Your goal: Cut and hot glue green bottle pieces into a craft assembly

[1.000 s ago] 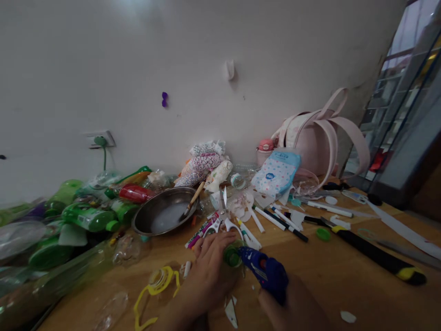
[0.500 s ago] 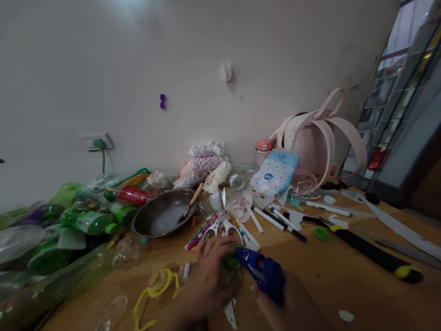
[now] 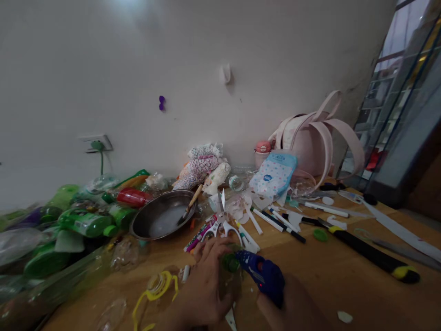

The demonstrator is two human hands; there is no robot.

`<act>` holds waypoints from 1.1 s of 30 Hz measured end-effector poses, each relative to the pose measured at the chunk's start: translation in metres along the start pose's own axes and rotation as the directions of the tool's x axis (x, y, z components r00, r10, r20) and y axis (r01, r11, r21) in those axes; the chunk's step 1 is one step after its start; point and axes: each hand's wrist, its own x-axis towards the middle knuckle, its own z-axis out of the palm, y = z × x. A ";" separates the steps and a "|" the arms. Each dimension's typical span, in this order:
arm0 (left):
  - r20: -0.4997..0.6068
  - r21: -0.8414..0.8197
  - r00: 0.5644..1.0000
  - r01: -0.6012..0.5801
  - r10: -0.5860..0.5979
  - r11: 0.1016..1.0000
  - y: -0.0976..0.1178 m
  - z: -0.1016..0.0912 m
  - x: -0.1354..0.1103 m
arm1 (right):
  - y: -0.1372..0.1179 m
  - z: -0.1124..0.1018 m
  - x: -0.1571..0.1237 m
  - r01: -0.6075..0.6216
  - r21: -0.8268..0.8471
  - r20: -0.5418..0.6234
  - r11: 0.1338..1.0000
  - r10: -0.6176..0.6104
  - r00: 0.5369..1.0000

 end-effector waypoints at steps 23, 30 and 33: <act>-0.041 -0.031 0.998 0.052 -0.053 0.998 -0.013 0.014 -0.003 | 0.017 0.009 0.010 0.078 0.021 -0.068 0.997 -0.077 0.995; -0.018 -0.073 1.000 -0.019 0.018 0.997 -0.010 0.009 0.001 | 0.022 0.014 0.013 0.085 0.020 -0.072 0.996 -0.083 0.994; 0.011 -0.089 1.000 0.018 -0.017 0.996 -0.010 0.008 0.003 | 0.024 0.015 0.014 0.090 0.024 -0.093 0.996 -0.087 0.992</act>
